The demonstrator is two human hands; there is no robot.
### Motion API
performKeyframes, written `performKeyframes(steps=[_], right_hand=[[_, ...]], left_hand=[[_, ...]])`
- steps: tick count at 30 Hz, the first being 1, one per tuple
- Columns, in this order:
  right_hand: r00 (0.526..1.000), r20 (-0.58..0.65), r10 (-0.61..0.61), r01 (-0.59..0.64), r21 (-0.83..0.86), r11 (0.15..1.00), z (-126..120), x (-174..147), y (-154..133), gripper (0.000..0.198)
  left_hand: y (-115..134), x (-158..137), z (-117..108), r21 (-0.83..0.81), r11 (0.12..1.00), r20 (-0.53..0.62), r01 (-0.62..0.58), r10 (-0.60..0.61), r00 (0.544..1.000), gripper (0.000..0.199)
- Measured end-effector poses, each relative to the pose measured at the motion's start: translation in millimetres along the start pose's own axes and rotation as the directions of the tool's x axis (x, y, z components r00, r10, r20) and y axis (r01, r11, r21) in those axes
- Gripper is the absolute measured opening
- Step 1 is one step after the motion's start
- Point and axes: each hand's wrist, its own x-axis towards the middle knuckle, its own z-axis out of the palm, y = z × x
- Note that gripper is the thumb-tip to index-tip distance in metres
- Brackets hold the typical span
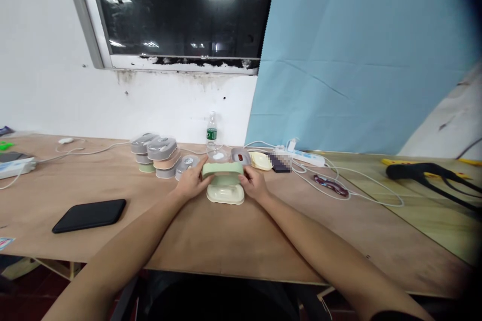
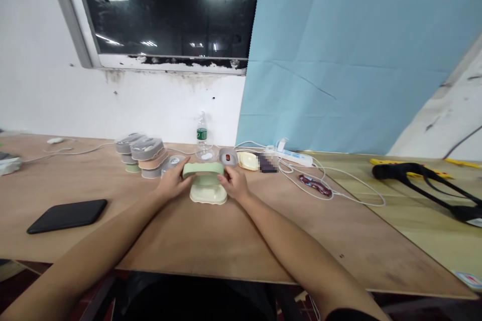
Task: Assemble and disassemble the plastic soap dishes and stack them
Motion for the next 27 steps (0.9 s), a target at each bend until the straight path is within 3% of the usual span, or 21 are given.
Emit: performKeyframes(steps=[3, 7, 13, 16, 19, 22, 24, 27], right_hand=[[0.999, 0.028, 0.016, -0.014, -0.049, 0.999, -4.6, 6.1, 5.6, 0.046], [0.981, 0.16, 0.111, -0.12, 0.048, 0.992, -3.9, 9.4, 7.6, 0.049], [0.93, 0.294, 0.219, -0.256, 0.094, 0.962, -3.5, 13.0, 6.6, 0.048], [0.865, 0.455, 0.21, -0.289, 0.11, 0.951, -11.0, 14.8, 10.9, 0.048], [0.754, 0.603, 0.261, -0.396, 0.101, 0.913, -17.1, 14.6, 15.3, 0.054], [0.648, 0.674, 0.355, -0.484, 0.005, 0.875, -17.6, 13.7, 17.5, 0.05], [0.619, 0.701, 0.355, -0.474, -0.028, 0.88, -16.3, 13.5, 17.9, 0.041], [0.626, 0.71, 0.323, -0.428, -0.034, 0.903, -15.3, 14.8, 18.4, 0.033]], left_hand=[[7.2, -0.2, -1.6, 0.015, 0.999, 0.048, 0.04, -0.041, 0.998, 0.073], [9.0, 3.3, 3.4, -0.067, 0.993, 0.092, 0.098, -0.092, 0.991, 0.054], [-1.1, 7.7, 17.0, -0.167, 0.943, 0.281, 0.289, -0.235, 0.93, 0.057], [-1.2, 7.4, 19.1, -0.272, 0.908, 0.355, 0.32, -0.215, 0.91, 0.052], [1.1, 6.5, 17.7, -0.358, 0.879, 0.369, 0.315, -0.177, 0.912, 0.051], [1.4, 5.9, 15.8, -0.339, 0.887, 0.417, 0.312, -0.155, 0.895, 0.053], [-0.1, 6.3, 15.7, -0.271, 0.927, 0.429, 0.258, -0.124, 0.895, 0.052], [-3.6, 7.9, 18.0, -0.151, 0.975, 0.402, 0.165, -0.092, 0.911, 0.051]])
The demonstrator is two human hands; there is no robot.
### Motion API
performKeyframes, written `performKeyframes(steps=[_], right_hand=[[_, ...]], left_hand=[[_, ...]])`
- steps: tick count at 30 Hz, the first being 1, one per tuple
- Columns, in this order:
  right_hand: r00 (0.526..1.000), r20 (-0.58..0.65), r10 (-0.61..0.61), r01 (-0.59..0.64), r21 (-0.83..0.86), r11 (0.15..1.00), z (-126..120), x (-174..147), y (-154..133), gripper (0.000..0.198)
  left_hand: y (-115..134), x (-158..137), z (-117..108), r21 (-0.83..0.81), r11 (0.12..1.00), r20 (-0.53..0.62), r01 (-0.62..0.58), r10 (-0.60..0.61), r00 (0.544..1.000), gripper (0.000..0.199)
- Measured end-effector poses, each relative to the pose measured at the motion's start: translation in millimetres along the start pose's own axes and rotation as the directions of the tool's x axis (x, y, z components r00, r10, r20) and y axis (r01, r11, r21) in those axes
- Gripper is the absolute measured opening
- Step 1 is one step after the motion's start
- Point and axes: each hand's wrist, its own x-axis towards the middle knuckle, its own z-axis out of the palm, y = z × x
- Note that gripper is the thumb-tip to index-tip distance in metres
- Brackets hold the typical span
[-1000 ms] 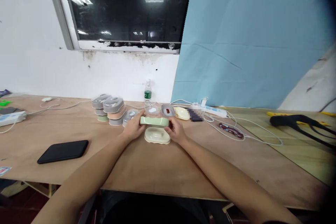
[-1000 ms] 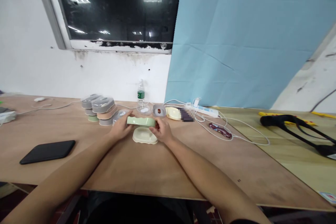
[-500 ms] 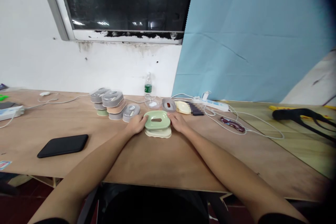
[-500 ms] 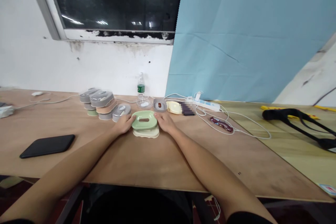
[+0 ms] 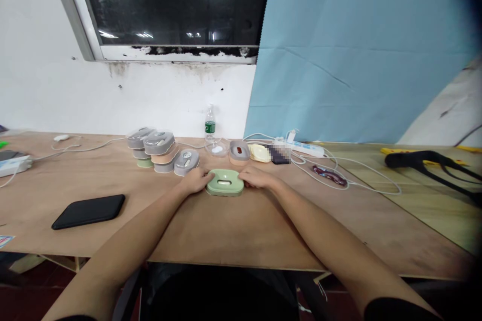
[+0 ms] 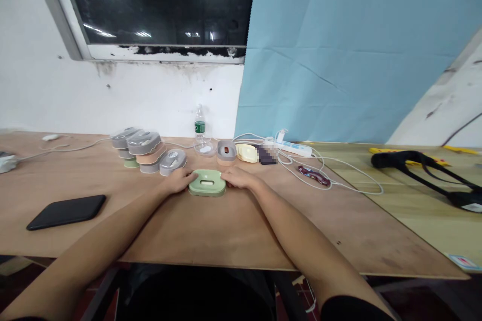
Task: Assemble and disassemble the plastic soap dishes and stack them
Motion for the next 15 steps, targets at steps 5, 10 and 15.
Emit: performKeyframes(steps=[5, 10, 15], right_hand=[[0.977, -0.182, -0.115, 0.069, -0.245, 0.967, -7.4, 10.4, -8.0, 0.03], [0.871, -0.436, -0.226, 0.04, -0.395, 0.918, -7.6, 49.4, -34.0, 0.028], [0.897, -0.409, -0.168, -0.066, -0.5, 0.864, 5.4, 96.4, -48.6, 0.042]], left_hand=[[-5.9, 5.2, 4.1, 0.107, 0.992, -0.057, 0.071, -0.065, 0.996, 0.043], [-8.7, 7.0, 6.5, 0.091, 0.992, -0.072, 0.082, -0.075, 0.995, 0.041], [-8.3, 4.1, 2.4, 0.094, 0.995, -0.027, -0.011, 0.013, 1.0, 0.042]])
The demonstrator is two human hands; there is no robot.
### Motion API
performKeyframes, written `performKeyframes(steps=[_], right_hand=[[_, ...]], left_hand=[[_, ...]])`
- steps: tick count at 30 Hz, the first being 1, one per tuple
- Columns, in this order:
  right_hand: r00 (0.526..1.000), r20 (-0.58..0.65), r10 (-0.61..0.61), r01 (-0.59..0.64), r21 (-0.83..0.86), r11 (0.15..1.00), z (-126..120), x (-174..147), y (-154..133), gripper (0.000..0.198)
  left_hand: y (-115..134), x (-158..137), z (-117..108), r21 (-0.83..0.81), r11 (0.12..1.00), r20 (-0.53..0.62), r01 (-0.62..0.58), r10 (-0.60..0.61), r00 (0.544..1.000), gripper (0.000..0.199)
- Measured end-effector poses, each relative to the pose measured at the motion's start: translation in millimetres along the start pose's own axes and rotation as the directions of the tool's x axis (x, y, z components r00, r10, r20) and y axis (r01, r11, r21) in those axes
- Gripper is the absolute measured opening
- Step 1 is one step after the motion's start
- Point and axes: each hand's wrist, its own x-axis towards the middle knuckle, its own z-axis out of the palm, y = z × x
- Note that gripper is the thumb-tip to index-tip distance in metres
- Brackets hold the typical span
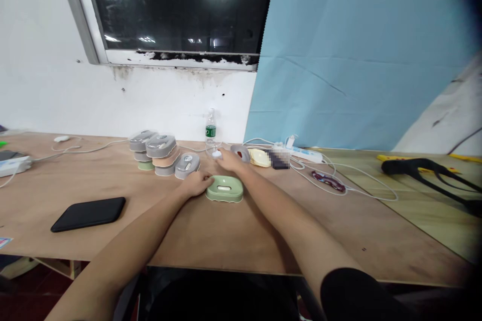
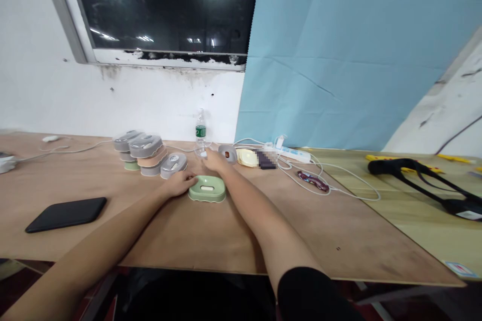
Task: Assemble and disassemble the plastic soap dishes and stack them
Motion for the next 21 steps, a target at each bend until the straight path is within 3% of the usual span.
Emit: performKeyframes(steps=[3, 5, 9, 13, 16, 21], right_hand=[[0.996, 0.084, 0.018, -0.009, -0.105, 0.994, 12.0, 7.9, -5.1, 0.031], [0.996, 0.072, 0.054, -0.045, -0.122, 0.991, 15.3, 7.6, -8.0, 0.025], [0.985, -0.122, 0.118, -0.12, -0.011, 0.993, 6.8, -2.3, -15.6, 0.024], [0.937, -0.333, 0.104, -0.021, 0.245, 0.969, -16.8, -32.7, -16.7, 0.027], [0.917, -0.391, 0.076, 0.108, 0.429, 0.897, -31.2, -67.1, -9.5, 0.032], [0.944, -0.326, 0.041, 0.173, 0.601, 0.78, -25.8, -106.3, 5.8, 0.037]], left_hand=[[0.9, -3.7, -4.0, -0.008, 0.999, 0.014, -0.039, 0.039, 0.999, 0.047], [1.2, -5.4, -5.7, -0.016, 0.999, 0.013, -0.036, 0.037, 0.999, 0.053], [-1.5, -5.2, -5.2, -0.034, 0.997, -0.066, 0.07, -0.072, 0.995, 0.062], [-3.5, -4.6, -5.1, -0.137, 0.978, -0.226, 0.156, -0.184, 0.957, 0.083], [0.4, -6.3, -9.1, -0.218, 0.974, -0.387, 0.066, -0.148, 0.91, 0.085], [11.0, -11.0, -17.3, -0.111, 0.977, -0.521, -0.181, 0.098, 0.848, 0.058]])
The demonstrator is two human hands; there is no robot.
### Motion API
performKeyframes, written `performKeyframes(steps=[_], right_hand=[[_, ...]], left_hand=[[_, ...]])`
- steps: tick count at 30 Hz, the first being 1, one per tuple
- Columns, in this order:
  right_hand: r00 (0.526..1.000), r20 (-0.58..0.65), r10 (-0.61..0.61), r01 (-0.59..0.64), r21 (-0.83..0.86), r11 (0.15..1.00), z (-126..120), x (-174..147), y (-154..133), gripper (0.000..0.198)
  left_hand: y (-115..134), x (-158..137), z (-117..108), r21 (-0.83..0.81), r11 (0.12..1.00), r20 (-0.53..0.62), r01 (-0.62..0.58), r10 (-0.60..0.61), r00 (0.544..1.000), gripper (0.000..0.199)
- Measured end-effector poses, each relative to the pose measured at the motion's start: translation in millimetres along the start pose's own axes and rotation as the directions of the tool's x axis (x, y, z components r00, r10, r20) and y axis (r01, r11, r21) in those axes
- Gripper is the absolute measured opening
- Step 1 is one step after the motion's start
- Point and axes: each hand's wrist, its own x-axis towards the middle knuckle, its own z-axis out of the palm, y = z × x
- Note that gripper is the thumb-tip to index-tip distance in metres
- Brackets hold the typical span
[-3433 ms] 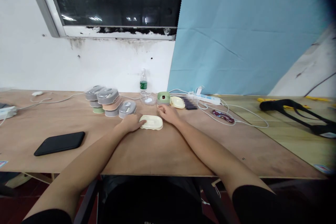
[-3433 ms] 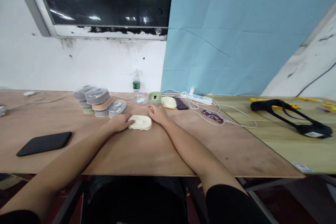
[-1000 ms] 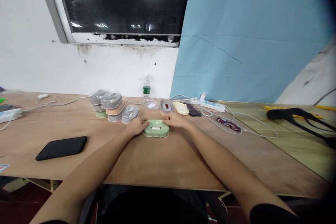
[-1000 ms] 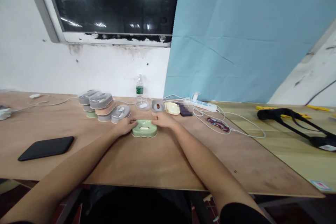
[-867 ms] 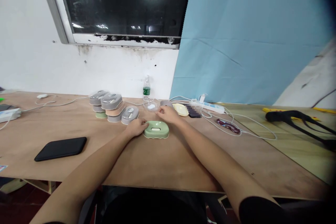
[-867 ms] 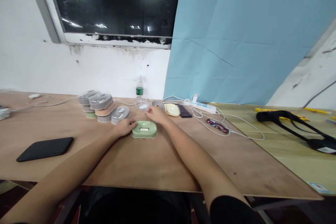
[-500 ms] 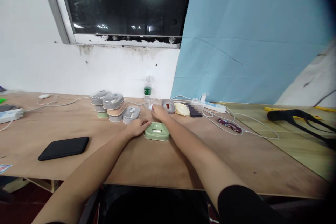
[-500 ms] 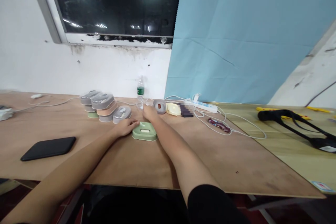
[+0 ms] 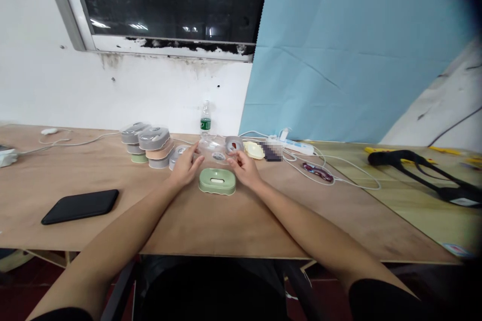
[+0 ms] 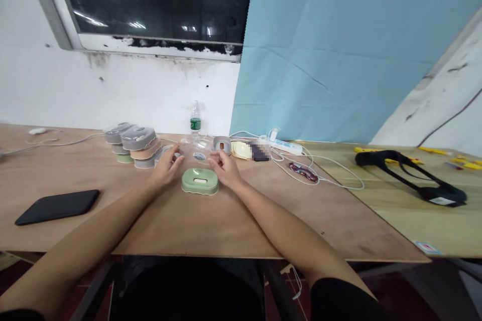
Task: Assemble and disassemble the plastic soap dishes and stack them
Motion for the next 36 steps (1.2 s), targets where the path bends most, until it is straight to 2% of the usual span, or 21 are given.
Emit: performKeyframes(steps=[4, 9, 12, 15, 18, 22, 27, 31, 34, 36], right_hand=[[0.999, -0.034, 0.041, -0.039, 0.078, 0.996, 6.2, -6.7, 10.1, 0.036], [0.998, -0.061, 0.018, -0.023, -0.087, 0.996, 6.1, -5.5, 12.4, 0.048], [0.998, 0.034, 0.059, -0.05, -0.221, 0.974, 0.5, -5.0, 15.6, 0.055], [0.973, 0.209, 0.099, -0.035, -0.292, 0.956, -4.7, -3.6, 21.9, 0.059], [0.92, 0.371, 0.127, -0.009, -0.305, 0.952, -7.8, -1.7, 28.6, 0.059], [0.893, 0.43, 0.133, -0.021, -0.254, 0.967, -9.7, 0.4, 33.9, 0.058], [0.859, 0.497, 0.124, -0.01, -0.226, 0.974, -12.0, 1.9, 37.0, 0.057], [0.838, 0.53, 0.13, -0.004, -0.234, 0.972, -12.8, 2.1, 38.2, 0.056], [0.847, 0.512, 0.144, -0.023, -0.236, 0.972, -11.2, 1.5, 37.7, 0.057], [0.866, 0.477, 0.153, -0.039, -0.239, 0.97, -9.0, 1.0, 36.8, 0.058]], left_hand=[[2.3, -0.2, -3.8, 0.002, 0.999, -0.04, 0.043, -0.043, 0.998, 0.043], [1.0, -0.8, -5.1, 0.135, 0.988, 0.087, 0.077, -0.089, 0.992, 0.052], [1.4, -1.2, -3.3, 0.174, 0.982, 0.135, 0.068, -0.092, 0.987, 0.053], [-0.6, -1.5, -1.2, 0.184, 0.98, 0.187, 0.08, -0.115, 0.976, 0.052], [-6.2, -1.8, 0.7, 0.205, 0.977, 0.299, 0.063, -0.124, 0.946, 0.051], [-13.1, -2.3, 2.3, 0.238, 0.971, 0.424, 0.003, -0.107, 0.899, 0.052], [-13.5, -1.2, 2.0, 0.235, 0.97, 0.449, -0.065, -0.049, 0.892, 0.053], [-10.0, -0.1, 0.0, 0.258, 0.963, 0.467, -0.074, -0.057, 0.882, 0.052], [-8.0, 0.4, -1.5, 0.292, 0.955, 0.402, -0.05, -0.075, 0.912, 0.042], [-7.6, 0.6, -1.7, 0.261, 0.964, 0.328, -0.048, -0.042, 0.944, 0.031]])
